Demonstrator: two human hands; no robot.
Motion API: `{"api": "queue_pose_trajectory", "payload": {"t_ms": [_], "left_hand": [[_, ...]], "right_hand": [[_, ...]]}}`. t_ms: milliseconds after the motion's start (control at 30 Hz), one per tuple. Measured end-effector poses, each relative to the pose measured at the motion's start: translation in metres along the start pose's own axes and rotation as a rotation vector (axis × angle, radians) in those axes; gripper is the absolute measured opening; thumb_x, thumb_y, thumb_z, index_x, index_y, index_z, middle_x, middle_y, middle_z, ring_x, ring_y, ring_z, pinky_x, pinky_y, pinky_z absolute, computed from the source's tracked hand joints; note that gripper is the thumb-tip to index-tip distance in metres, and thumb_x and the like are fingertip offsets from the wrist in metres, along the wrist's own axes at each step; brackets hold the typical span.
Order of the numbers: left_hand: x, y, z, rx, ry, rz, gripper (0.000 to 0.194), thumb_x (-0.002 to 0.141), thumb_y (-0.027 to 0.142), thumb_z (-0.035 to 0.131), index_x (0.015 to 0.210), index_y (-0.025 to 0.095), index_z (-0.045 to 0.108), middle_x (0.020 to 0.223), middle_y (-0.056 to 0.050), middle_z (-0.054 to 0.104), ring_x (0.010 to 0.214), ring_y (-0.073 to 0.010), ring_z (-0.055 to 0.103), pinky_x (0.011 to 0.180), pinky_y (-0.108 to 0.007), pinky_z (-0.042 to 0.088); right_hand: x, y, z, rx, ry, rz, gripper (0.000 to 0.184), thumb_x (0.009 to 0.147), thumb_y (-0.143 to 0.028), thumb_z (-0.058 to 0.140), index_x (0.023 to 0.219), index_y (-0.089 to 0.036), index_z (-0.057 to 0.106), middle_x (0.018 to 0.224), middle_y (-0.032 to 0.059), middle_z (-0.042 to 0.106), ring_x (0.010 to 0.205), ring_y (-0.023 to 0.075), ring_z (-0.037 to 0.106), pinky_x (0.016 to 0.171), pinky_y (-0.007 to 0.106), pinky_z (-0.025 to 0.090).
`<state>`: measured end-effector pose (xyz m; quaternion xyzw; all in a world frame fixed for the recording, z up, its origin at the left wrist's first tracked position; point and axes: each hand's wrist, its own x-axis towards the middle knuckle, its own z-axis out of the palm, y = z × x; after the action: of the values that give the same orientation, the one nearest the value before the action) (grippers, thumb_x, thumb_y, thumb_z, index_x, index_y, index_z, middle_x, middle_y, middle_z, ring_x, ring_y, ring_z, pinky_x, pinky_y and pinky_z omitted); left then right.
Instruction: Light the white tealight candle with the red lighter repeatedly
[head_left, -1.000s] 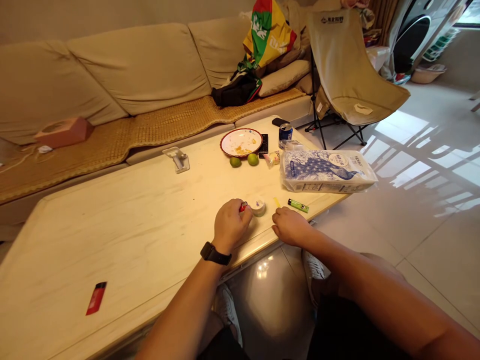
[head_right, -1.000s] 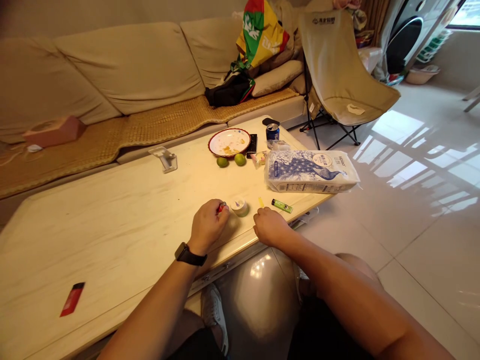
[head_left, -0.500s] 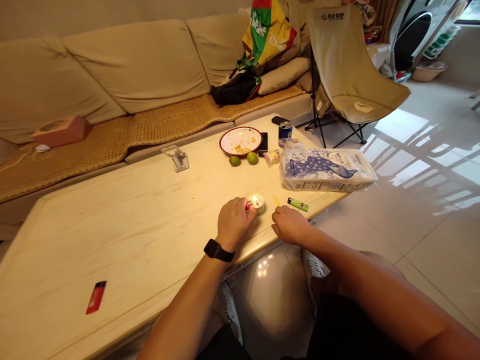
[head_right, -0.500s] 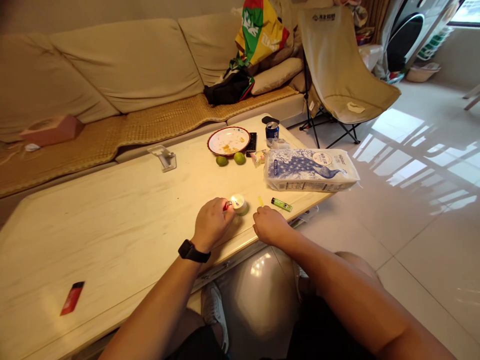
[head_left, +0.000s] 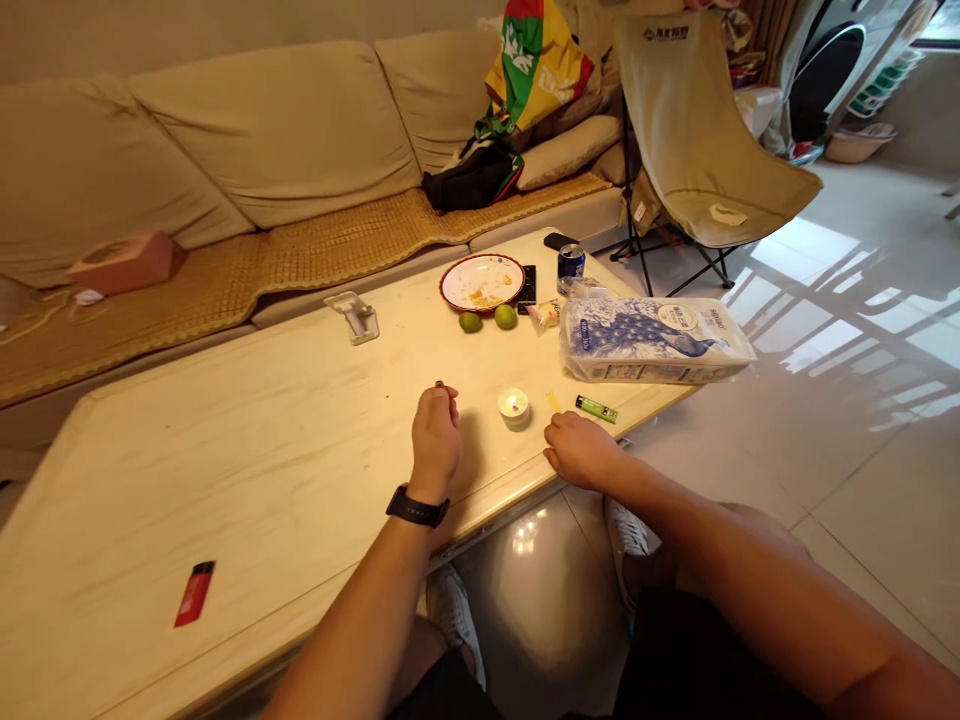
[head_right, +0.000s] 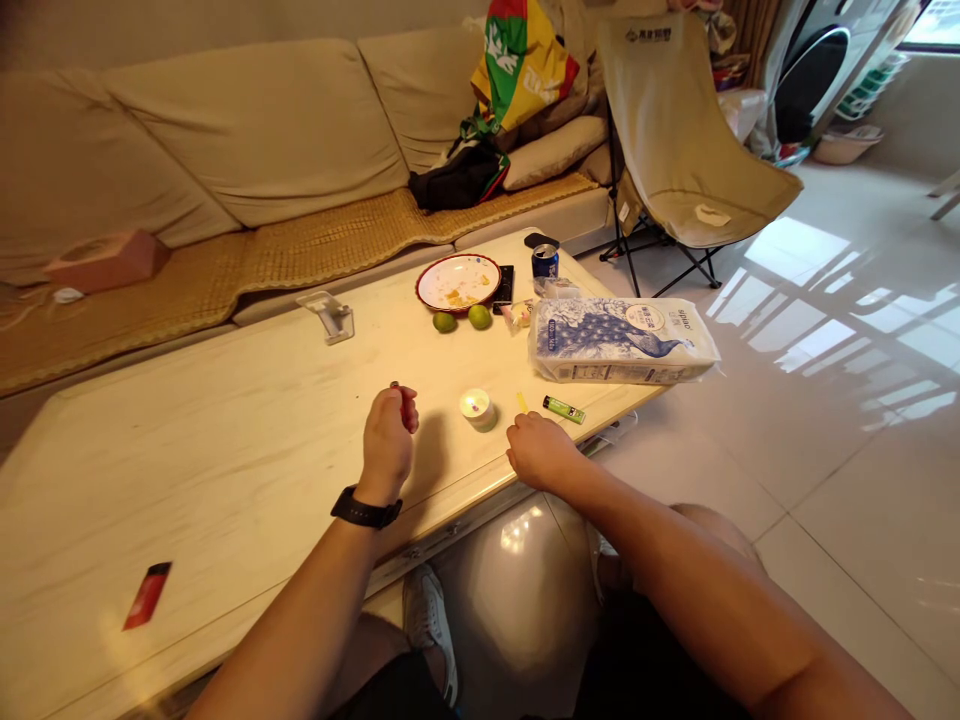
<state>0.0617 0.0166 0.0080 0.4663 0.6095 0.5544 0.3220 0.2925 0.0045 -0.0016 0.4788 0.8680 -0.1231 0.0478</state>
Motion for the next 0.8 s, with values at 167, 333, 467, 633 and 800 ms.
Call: {"api": "queue_pose_trajectory", "payload": {"t_ms": [167,333,467,633,800], "left_hand": [[0.0071,-0.0009,-0.0020,-0.258,0.054,-0.082,0.042,0.101,0.060,0.046,0.086,0.021,0.055,0.067,0.002,0.043,0.055,-0.0121,0.040,0.049,-0.027,0.032],[0.0073,-0.0017,-0.0015,-0.263,0.053,-0.087,0.043,0.101,0.060,0.046,0.085,0.021,0.056,0.066,0.002,0.043,0.055,-0.0118,0.040,0.049,-0.027,0.032],[0.0063,-0.0038,-0.0022,-0.246,0.034,-0.073,0.042,0.102,0.058,0.046,0.086,0.021,0.058,0.067,0.001,0.044,0.056,-0.0117,0.040,0.050,-0.027,0.033],[0.0060,-0.0044,-0.0029,-0.229,0.027,-0.087,0.041,0.102,0.056,0.046,0.086,0.021,0.059,0.067,0.001,0.045,0.056,-0.0121,0.040,0.051,-0.027,0.034],[0.0068,-0.0036,-0.0036,-0.239,0.042,-0.091,0.039,0.102,0.054,0.046,0.085,0.021,0.059,0.067,0.002,0.044,0.056,-0.0123,0.040,0.051,-0.027,0.033]], "right_hand": [[0.0009,0.0005,0.0021,0.000,0.008,0.002,0.030,0.100,-0.031,0.054,0.110,-0.010,0.072,0.112,0.0180,0.069,0.111,0.0294,0.060,0.096,0.036,0.044],[0.0004,0.0009,0.0017,-0.003,0.009,-0.001,0.029,0.100,-0.031,0.054,0.109,-0.011,0.073,0.111,0.0176,0.069,0.110,0.0285,0.060,0.095,0.035,0.044],[0.0004,0.0013,0.0021,-0.003,0.016,0.000,0.027,0.099,-0.030,0.055,0.107,-0.011,0.073,0.110,0.0169,0.069,0.110,0.0283,0.061,0.094,0.035,0.045],[0.0007,0.0015,0.0030,-0.001,0.017,0.003,0.027,0.099,-0.030,0.054,0.108,-0.012,0.073,0.111,0.0168,0.069,0.110,0.0283,0.061,0.094,0.035,0.045],[0.0006,0.0010,0.0022,-0.006,0.018,0.003,0.029,0.099,-0.031,0.054,0.109,-0.011,0.073,0.111,0.0168,0.069,0.110,0.0289,0.061,0.093,0.036,0.046]]}}
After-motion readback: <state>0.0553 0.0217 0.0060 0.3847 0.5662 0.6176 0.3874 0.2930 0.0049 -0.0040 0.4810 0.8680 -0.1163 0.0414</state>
